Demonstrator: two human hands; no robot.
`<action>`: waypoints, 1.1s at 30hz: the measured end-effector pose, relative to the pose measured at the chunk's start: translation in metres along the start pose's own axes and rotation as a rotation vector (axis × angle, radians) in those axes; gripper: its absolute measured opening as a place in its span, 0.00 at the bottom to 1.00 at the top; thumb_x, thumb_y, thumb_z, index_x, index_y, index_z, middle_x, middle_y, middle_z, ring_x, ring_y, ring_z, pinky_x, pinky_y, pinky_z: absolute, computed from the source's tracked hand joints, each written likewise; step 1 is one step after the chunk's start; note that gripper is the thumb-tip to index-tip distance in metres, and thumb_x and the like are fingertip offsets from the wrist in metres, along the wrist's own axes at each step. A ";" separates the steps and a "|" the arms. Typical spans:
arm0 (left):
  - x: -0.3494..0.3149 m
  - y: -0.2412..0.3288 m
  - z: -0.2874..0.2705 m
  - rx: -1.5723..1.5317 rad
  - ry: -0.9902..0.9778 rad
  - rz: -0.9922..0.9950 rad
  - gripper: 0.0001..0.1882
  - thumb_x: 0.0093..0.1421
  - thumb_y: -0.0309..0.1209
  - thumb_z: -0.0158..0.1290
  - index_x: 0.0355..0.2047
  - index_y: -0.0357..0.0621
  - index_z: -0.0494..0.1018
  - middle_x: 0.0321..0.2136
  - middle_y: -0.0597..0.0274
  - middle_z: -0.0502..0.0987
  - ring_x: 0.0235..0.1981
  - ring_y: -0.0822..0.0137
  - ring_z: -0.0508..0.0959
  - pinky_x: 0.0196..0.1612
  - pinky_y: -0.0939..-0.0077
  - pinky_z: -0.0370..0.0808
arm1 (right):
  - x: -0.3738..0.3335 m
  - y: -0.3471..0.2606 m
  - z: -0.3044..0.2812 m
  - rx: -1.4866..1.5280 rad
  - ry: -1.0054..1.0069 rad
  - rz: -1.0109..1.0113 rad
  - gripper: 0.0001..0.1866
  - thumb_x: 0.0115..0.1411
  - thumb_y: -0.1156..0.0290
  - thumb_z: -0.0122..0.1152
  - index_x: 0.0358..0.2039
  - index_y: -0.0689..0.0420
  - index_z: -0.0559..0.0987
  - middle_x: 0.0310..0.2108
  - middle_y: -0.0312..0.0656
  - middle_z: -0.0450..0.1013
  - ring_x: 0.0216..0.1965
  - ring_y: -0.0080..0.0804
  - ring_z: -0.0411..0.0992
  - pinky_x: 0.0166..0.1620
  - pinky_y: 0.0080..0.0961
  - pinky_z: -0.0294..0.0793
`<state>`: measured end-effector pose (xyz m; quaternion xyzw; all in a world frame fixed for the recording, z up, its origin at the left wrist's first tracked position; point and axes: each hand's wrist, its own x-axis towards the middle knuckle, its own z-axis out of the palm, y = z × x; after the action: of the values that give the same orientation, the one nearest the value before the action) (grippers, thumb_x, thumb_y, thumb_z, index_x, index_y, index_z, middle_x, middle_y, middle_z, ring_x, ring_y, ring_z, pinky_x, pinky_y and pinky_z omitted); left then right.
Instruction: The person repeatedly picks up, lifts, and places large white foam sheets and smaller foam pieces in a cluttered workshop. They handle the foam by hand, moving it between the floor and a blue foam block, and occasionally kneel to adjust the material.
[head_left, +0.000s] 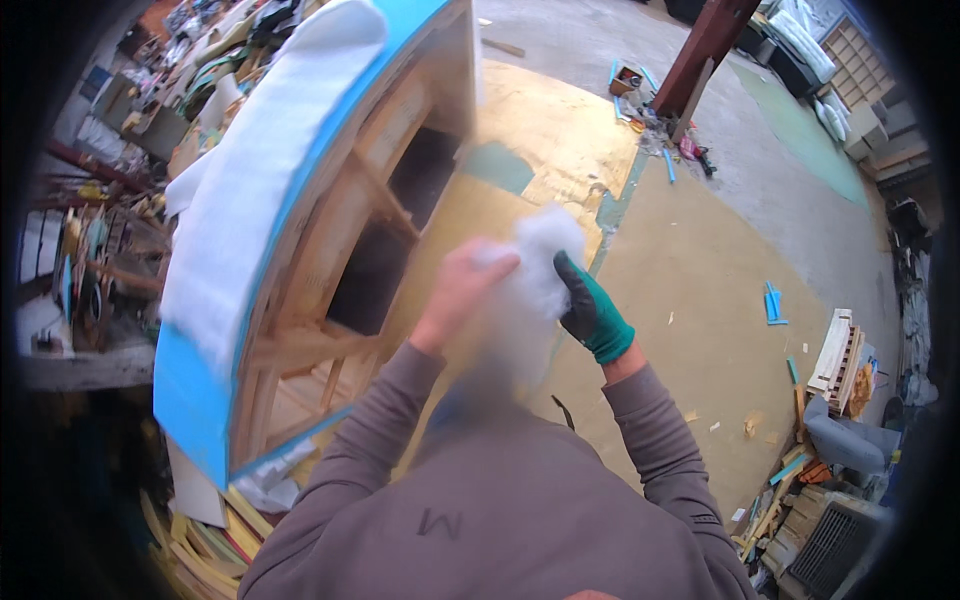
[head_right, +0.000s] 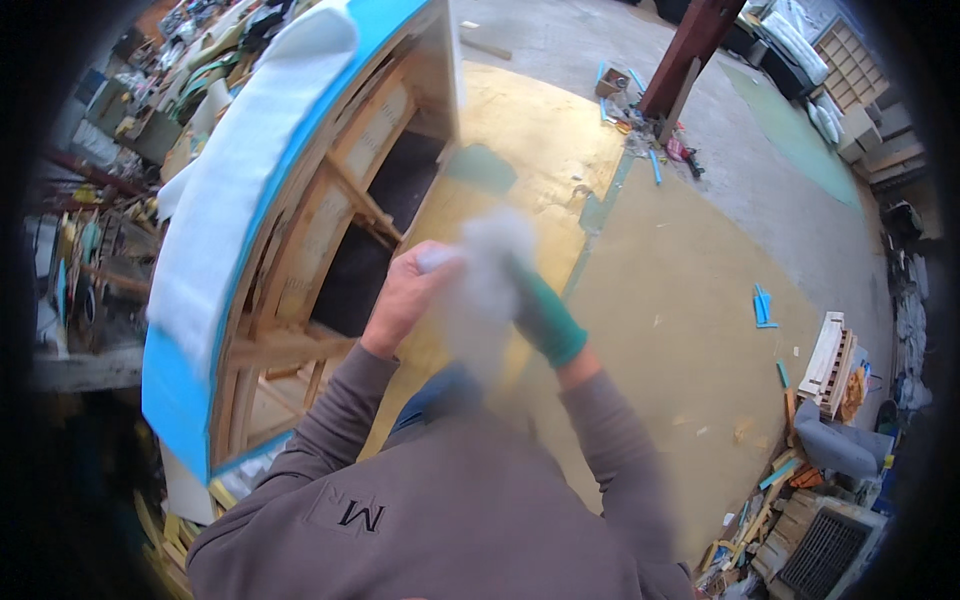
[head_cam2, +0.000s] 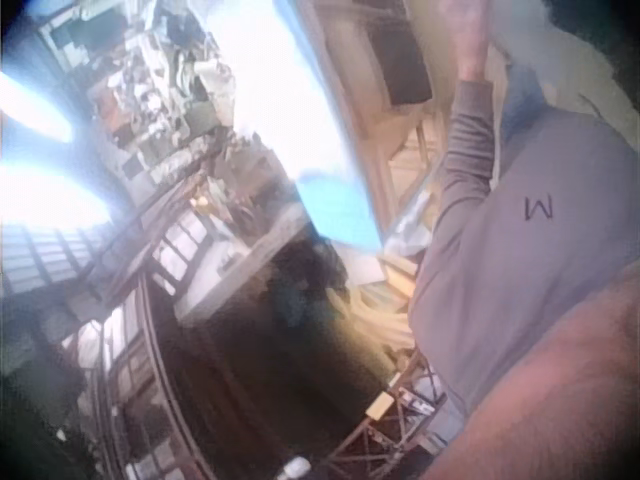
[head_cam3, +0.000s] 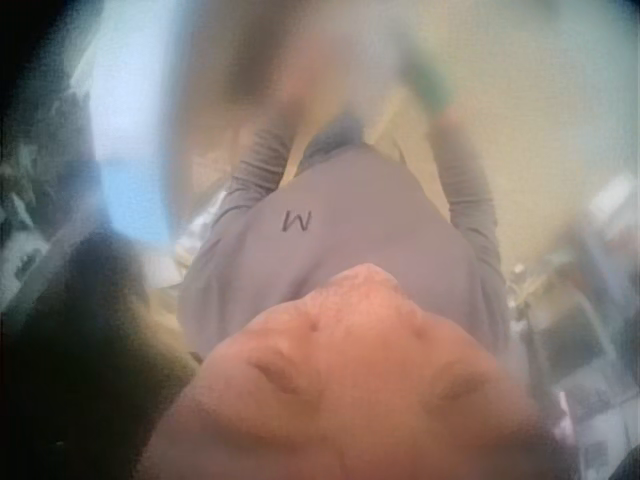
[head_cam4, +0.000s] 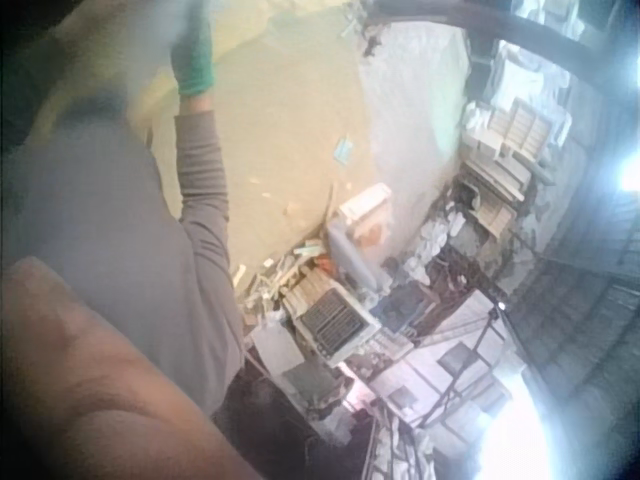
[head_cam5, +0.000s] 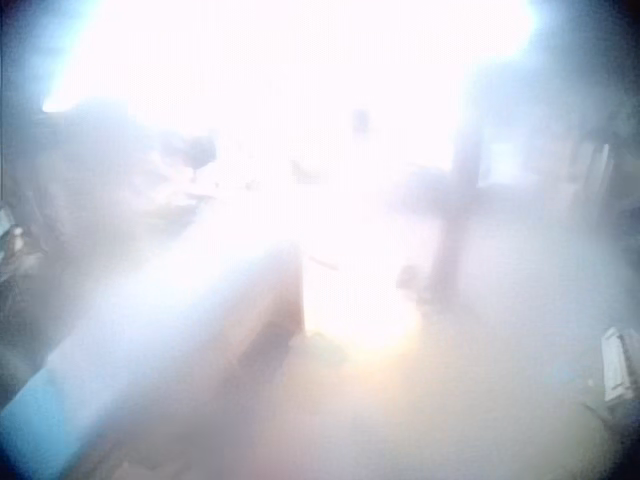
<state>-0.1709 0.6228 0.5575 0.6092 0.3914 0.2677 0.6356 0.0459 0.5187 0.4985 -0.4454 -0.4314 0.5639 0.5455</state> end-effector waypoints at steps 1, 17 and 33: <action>0.037 0.004 -0.004 -0.041 0.017 -0.001 0.12 0.71 0.31 0.64 0.50 0.39 0.80 0.38 0.70 0.83 0.36 0.80 0.79 0.40 0.81 0.77 | 0.027 -0.007 -0.022 -0.062 0.021 0.041 0.28 0.82 0.57 0.50 0.75 0.58 0.66 0.68 0.36 0.71 0.67 0.23 0.69 0.70 0.28 0.70; 0.416 0.082 -0.038 -0.137 -0.095 -0.029 0.18 0.73 0.39 0.61 0.54 0.38 0.78 0.46 0.66 0.82 0.43 0.74 0.80 0.49 0.73 0.79 | 0.369 -0.103 -0.222 0.062 0.146 0.095 0.26 0.70 0.71 0.66 0.67 0.63 0.75 0.58 0.44 0.79 0.55 0.30 0.79 0.63 0.30 0.76; 0.688 0.214 -0.072 0.274 0.044 0.258 0.22 0.68 0.36 0.66 0.59 0.41 0.79 0.45 0.57 0.85 0.46 0.66 0.83 0.53 0.68 0.79 | 0.726 -0.225 -0.350 -0.153 -0.576 0.500 0.26 0.69 0.55 0.67 0.59 0.60 0.81 0.39 0.38 0.82 0.33 0.28 0.82 0.36 0.25 0.77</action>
<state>0.1770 1.2500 0.6535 0.7292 0.3568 0.3043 0.4984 0.4328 1.2516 0.6133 -0.3996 -0.4860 0.7475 0.2129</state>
